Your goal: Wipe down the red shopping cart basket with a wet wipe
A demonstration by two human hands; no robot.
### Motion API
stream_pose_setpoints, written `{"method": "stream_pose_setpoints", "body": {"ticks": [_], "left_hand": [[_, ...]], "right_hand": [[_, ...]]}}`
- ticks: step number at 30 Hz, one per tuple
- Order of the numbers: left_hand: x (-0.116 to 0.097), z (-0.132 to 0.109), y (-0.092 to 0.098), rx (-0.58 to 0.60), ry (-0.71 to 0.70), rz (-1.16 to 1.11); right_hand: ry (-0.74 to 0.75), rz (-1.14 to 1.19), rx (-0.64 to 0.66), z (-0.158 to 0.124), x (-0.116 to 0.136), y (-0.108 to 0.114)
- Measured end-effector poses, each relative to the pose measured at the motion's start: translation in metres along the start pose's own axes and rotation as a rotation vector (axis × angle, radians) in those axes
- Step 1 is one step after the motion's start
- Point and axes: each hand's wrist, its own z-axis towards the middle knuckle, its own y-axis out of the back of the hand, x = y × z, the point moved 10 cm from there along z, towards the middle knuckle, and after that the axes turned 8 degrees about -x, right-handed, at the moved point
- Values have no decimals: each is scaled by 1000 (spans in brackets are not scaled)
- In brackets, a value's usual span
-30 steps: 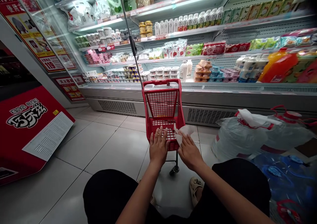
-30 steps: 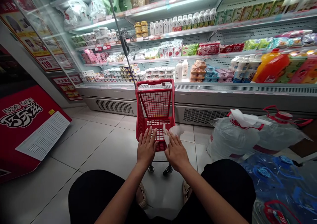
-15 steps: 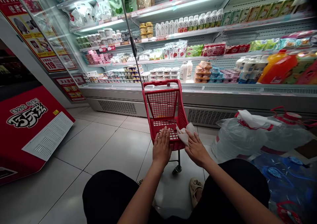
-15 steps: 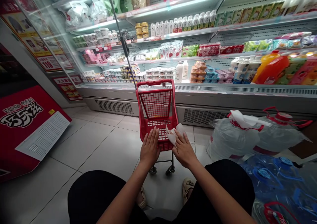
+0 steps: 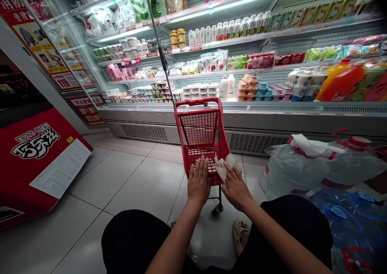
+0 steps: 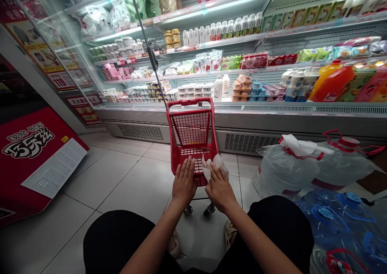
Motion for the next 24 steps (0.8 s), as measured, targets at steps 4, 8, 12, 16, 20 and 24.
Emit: {"method": "stream_pose_setpoints", "body": {"ticks": [4, 8, 12, 16, 20, 24], "left_hand": [[-1, 1, 0, -23, 14, -9], [-1, 1, -1, -3, -27, -31], [-3, 0, -1, 25, -76, -28], [-10, 1, -2, 18, -58, -33], [-17, 3, -4, 11, -46, -23], [-14, 3, -4, 5, -41, 5]], "right_hand": [[109, 34, 36, 4, 15, -5], [206, 36, 67, 7, 2, -3], [160, -40, 41, 8, -44, 10], [51, -110, -10, 4, -60, 14], [32, -43, -23, 3, -15, -3], [39, 16, -12, 7, 19, -12]]}}
